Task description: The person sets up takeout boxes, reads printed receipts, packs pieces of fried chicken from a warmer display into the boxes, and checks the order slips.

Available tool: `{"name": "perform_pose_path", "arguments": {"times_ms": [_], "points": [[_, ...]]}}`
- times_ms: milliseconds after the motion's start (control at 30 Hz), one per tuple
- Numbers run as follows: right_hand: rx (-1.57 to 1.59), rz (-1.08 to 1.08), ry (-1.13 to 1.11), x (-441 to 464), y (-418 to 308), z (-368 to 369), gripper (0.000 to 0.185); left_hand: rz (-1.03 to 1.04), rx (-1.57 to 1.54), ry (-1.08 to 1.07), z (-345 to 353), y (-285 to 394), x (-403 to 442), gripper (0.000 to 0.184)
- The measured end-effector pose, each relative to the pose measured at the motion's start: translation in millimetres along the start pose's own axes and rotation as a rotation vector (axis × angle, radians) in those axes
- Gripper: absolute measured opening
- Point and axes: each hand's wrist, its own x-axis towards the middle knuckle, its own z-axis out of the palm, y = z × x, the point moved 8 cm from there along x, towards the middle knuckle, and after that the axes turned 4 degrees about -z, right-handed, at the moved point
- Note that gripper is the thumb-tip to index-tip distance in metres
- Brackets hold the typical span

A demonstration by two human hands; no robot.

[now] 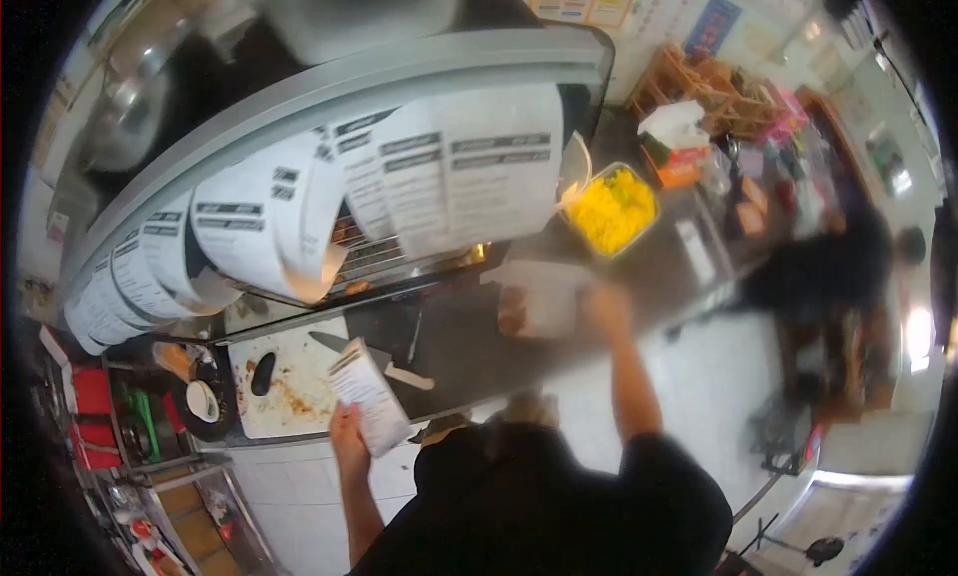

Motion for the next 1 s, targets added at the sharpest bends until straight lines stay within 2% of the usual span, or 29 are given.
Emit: {"name": "perform_pose_path", "arguments": {"times_ms": [33, 67, 100, 200, 233, 300, 333, 367, 400, 433, 533, 567, 667, 733, 800, 867, 900, 933, 967, 1000], "points": [[-0.008, 0.031, 0.086, -1.9, 1.3, -46.5, 0.022, -0.047, -0.169, -0.051, 50.7, 45.9, -10.1, 0.029], [-0.028, -0.131, 0.128, -0.1, -23.0, -106.4, 0.02, -0.152, -0.481, -0.079, 89.2, 78.8, -11.7, 0.028], [-0.047, -0.301, 0.159, 12.3, -43.3, -146.0, 0.019, -0.117, -0.487, -0.07, 115.5, 87.6, -7.1, 0.027], [0.701, -0.432, 0.3, 122.3, -73.7, -177.9, 0.02, -0.221, -0.594, 0.038, 177.4, 122.8, -15.1, 0.026], [0.772, -0.474, 0.213, 155.0, -94.2, -176.1, 0.023, -0.265, -0.631, 0.09, 194.9, 139.9, -19.2, 0.026], [0.601, -0.632, 0.276, 239.3, -118.5, -133.3, 0.026, -0.178, -0.892, 0.144, 221.7, 171.6, -15.6, 0.024], [0.609, -0.674, 0.237, 266.1, -125.1, -121.4, 0.026, -0.146, -0.851, 0.152, 230.1, 173.7, -14.7, 0.025], [0.554, -0.551, 0.081, 286.9, -128.9, -95.0, 0.025, -0.125, -0.812, 0.19, 231.7, 171.3, -27.4, 0.025], [0.51, -0.539, -0.034, 292.5, -141.6, -73.7, 0.025, -0.119, -0.711, 0.2, 233.6, 178.6, -35.3, 0.027], [0.46, -0.528, -0.148, 296.2, -154.0, -53.6, 0.024, -0.128, -0.774, 0.209, 237.4, 193.4, -39.2, 0.03], [-0.136, -1.088, 0.049, 262.7, -182.5, -59.3, 0.032, -0.191, -0.84, 0.303, 234.5, 218.7, -53.8, 0.036], [-0.138, -1.139, 0.038, 251.9, -191.1, -66.2, 0.032, -0.209, -0.846, 0.343, 231.8, 220.4, -57.9, 0.036], [0.063, -0.877, -0.111, 247.1, -199.3, -120.9, 0.029, -0.152, -0.922, 0.422, 222.6, 228.4, -54.0, 0.029], [0.192, -0.648, -0.201, 251.4, -183.4, -128.1, 0.028, -0.186, -0.912, 0.351, 229.4, 222.5, -57.5, 0.037], [0.272, -0.585, -0.085, 252.8, -156.3, -138.0, 0.029, -0.142, -0.984, 0.349, 229.3, 213.5, -61.6, 0.036], [0.241, -0.723, 0.316, 226.9, -128.7, -155.2, 0.032, -0.137, -0.889, 0.342, 229.5, 202.5, -63.8, 0.035], [0.106, -0.855, 0.549, 197.1, -121.5, -151.0, 0.035, -0.137, -0.86, 0.331, 227.2, 193.4, -62.0, 0.035], [-0.202, -1.022, 0.723, 158.2, -119.1, -122.2, 0.037, -0.014, -0.807, 0.344, 223.5, 185.5, -64.9, 0.034], [-0.548, -1.119, 0.929, 116.8, -116.0, -87.5, 0.04, -0.032, -0.875, 0.324, 220.8, 184.0, -66.2, 0.034], [-0.721, -1.198, 0.965, 77.8, -120.2, -58.3, 0.043, -0.052, -0.944, 0.304, 218.3, 182.5, -67.4, 0.034]]}}
